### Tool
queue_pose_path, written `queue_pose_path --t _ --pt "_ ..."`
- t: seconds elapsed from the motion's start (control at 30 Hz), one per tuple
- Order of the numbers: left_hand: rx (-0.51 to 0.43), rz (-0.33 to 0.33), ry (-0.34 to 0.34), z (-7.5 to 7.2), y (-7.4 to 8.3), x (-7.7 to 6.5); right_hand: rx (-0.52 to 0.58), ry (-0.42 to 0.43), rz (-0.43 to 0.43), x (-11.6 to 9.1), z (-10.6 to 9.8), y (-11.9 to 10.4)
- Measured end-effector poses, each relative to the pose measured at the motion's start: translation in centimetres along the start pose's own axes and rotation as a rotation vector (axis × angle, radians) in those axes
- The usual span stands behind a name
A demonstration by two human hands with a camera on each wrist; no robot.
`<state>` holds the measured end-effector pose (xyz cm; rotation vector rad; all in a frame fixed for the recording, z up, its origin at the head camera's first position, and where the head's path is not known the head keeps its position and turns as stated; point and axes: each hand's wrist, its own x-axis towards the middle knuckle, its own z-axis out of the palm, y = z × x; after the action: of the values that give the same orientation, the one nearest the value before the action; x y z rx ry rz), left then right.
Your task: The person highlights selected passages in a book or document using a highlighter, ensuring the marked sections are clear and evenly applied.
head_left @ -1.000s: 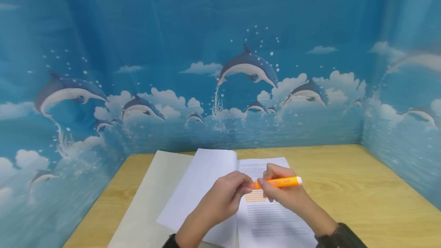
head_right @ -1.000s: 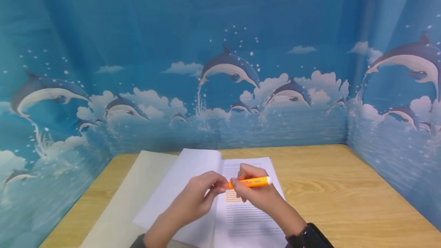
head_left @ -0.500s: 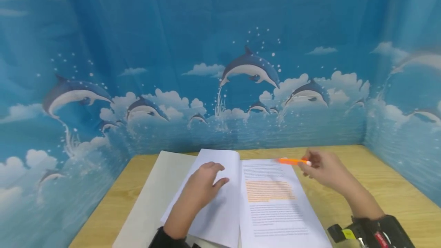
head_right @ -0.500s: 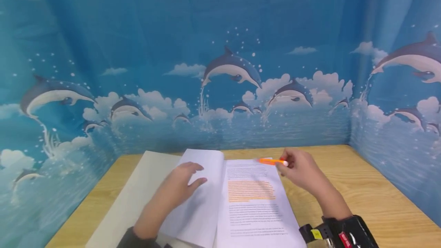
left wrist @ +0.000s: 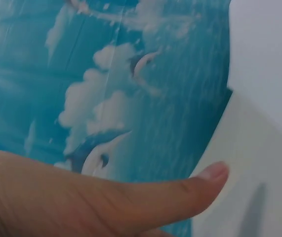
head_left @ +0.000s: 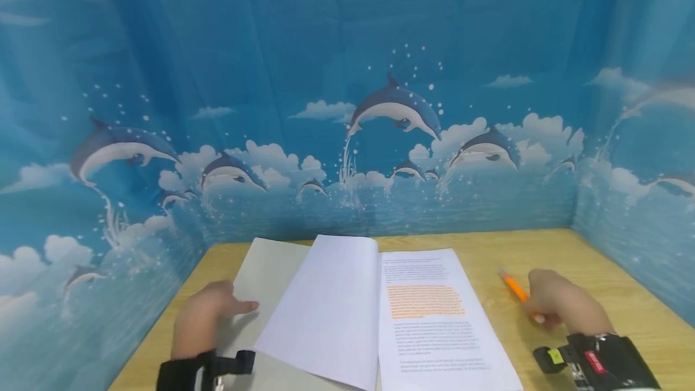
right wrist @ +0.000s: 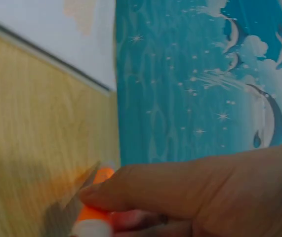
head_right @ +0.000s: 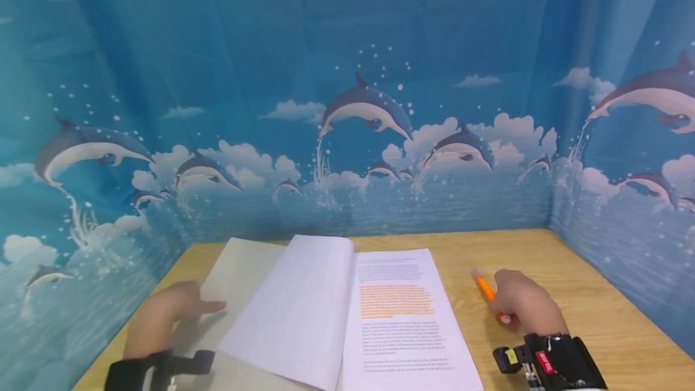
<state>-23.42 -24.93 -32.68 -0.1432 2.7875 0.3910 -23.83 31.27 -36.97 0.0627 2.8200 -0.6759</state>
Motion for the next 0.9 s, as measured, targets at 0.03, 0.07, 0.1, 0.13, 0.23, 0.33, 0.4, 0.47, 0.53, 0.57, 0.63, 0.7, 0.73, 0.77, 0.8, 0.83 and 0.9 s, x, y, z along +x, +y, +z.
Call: queue_pose_path --t 0.03,0.07,0.1,0.13,0.23,0.33,0.4,0.47,0.53,0.57,0.63,0.7,0.73,0.77,0.8,0.83,0.9 --pt "-0.014 -0.010 -0.031 -0.1 -0.5 0.0 -0.010 -0.018 0.008 0.0 0.1 0.0" --pt "-0.032 -0.013 -0.058 -0.3 -1.0 0.0 -0.018 -0.034 0.014 0.0 0.1 0.1" --pt "-0.058 -0.013 -0.078 -0.5 -1.4 0.0 -0.023 -0.045 0.015 0.0 0.1 0.1" --pt "-0.078 -0.003 -0.093 -0.8 -1.8 -0.1 -0.030 -0.054 0.016 -0.1 0.0 0.0" --pt "-0.173 0.072 -0.112 -1.8 -2.7 -0.7 -0.046 -0.030 -0.026 -0.1 -0.2 -0.3" --pt "-0.338 0.198 -0.118 -3.1 -2.6 -2.0 0.009 -0.008 -0.143 0.1 -0.1 -1.0" --pt "-0.471 0.297 -0.130 -3.9 -2.0 -3.0 0.075 -0.034 -0.211 0.3 0.1 -1.7" --pt "-0.570 0.413 -0.139 -4.3 -1.0 -3.8 0.133 -0.078 -0.250 0.5 0.6 -2.4" --pt "-0.634 0.509 -0.149 -4.5 0.4 -4.4 0.156 -0.100 -0.219 0.5 1.2 -3.0" --pt "-0.650 0.562 -0.168 -4.5 1.1 -4.6 0.151 -0.101 -0.207 0.6 1.5 -3.3" --pt "-0.665 0.644 -0.218 -4.3 2.5 -5.1 0.143 -0.087 -0.158 0.6 2.2 -3.9" --pt "-0.674 0.687 -0.269 -3.9 4.1 -5.3 0.130 -0.069 -0.116 0.6 2.6 -4.3" --pt "-0.672 0.700 -0.293 -3.5 4.9 -5.4 0.124 -0.064 -0.110 0.6 2.8 -4.4" --pt "-0.664 0.713 -0.324 -3.1 5.7 -5.3 0.120 -0.059 -0.098 0.6 2.9 -4.5" --pt "-0.656 0.712 -0.344 -2.5 6.5 -5.1 0.121 -0.054 -0.089 0.6 3.0 -4.6" --pt "-0.644 0.713 -0.362 -1.9 7.3 -4.8 0.126 -0.051 -0.092 0.6 3.1 -4.7" --pt "-0.624 0.723 -0.391 -0.4 8.9 -3.9 0.143 -0.048 -0.102 0.6 3.3 -5.0"
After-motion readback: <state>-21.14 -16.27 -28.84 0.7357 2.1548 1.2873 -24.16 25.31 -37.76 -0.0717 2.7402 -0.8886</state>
